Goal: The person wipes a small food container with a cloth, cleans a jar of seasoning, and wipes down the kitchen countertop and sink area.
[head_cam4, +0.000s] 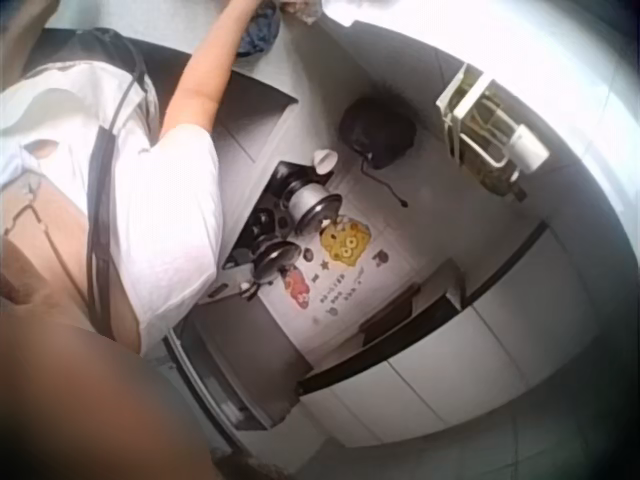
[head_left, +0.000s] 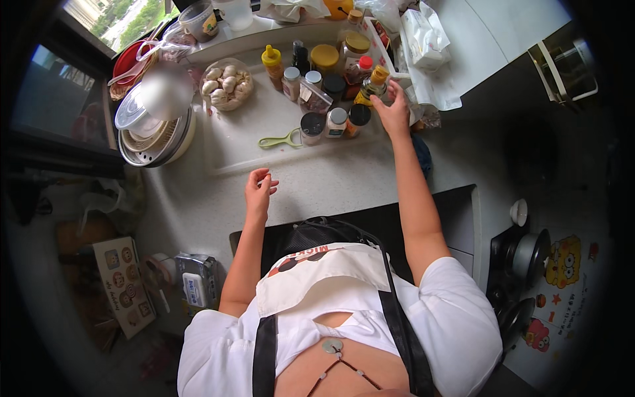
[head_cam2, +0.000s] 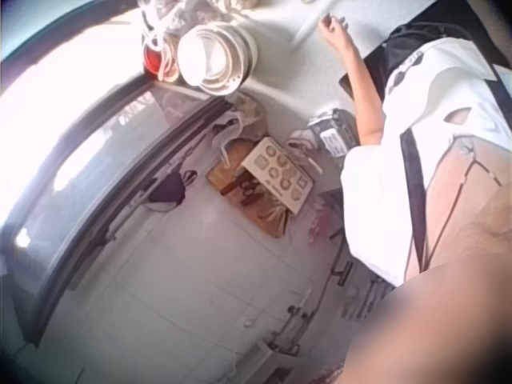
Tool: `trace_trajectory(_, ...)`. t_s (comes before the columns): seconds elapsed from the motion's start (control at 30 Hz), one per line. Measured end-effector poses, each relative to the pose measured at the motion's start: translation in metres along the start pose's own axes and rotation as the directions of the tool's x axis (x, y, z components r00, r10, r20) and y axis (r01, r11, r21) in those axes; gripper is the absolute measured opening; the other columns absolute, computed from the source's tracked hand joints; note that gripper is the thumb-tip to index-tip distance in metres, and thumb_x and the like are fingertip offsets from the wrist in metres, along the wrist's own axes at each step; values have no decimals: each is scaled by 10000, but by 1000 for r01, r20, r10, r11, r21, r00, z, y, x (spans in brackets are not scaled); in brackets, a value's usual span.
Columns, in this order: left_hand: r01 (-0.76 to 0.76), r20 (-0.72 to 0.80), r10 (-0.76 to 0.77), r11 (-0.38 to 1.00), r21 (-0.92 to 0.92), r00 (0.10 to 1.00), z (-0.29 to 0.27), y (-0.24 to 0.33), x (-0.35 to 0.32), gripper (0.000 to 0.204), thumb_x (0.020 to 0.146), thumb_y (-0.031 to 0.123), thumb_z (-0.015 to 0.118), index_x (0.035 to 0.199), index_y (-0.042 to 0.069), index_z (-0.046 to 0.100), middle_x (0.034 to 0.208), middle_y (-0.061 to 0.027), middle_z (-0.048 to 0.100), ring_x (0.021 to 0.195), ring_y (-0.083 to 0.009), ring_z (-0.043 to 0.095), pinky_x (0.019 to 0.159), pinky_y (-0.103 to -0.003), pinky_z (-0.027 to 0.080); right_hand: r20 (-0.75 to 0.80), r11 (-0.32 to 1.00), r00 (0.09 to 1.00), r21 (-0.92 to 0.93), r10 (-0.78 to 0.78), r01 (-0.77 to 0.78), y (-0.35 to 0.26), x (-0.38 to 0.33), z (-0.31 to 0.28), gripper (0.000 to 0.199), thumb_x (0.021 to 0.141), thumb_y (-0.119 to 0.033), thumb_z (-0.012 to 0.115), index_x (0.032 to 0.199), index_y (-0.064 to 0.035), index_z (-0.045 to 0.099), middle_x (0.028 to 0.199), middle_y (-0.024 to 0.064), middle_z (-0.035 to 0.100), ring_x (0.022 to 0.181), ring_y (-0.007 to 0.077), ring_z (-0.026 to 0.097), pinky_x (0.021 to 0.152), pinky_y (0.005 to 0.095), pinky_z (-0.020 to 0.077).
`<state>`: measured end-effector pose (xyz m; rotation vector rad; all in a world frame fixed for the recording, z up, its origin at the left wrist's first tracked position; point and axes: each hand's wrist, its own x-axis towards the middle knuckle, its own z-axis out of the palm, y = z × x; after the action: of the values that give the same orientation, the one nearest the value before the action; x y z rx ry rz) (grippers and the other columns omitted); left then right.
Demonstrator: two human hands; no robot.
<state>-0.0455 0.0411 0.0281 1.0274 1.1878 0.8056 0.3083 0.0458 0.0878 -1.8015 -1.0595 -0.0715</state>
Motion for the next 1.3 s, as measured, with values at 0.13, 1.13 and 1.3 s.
trace_trajectory(0.13,-2,0,2,1000,-12,1000,-6,0,-8,235,850,124,505,1061,25,488,987,-84,514,804,-170,594,670,-263,485,129,995,986,-10,103,-102,3,19,16,629,615,-337,737,1105,-25,494,1034,162,575,968,281,554,825,356,431)
trace_trajectory(1.13,-29,135,35,998,-50,990,-26,3,-25,209,863,142,498,1037,26,501,970,-81,548,816,-143,579,692,-250,468,-121,899,991,428,-48,96,-92,1,-77,406,668,-49,715,994,-8,477,923,57,574,814,131,572,747,270,465)
trace_trajectory(1.3,-28,152,36,998,-57,988,-16,3,-26,204,840,141,523,1005,22,517,919,-54,561,788,-139,584,671,-255,462,69,884,997,463,32,-61,-105,-43,-92,385,691,28,672,1011,0,460,952,59,559,850,134,573,766,264,471)
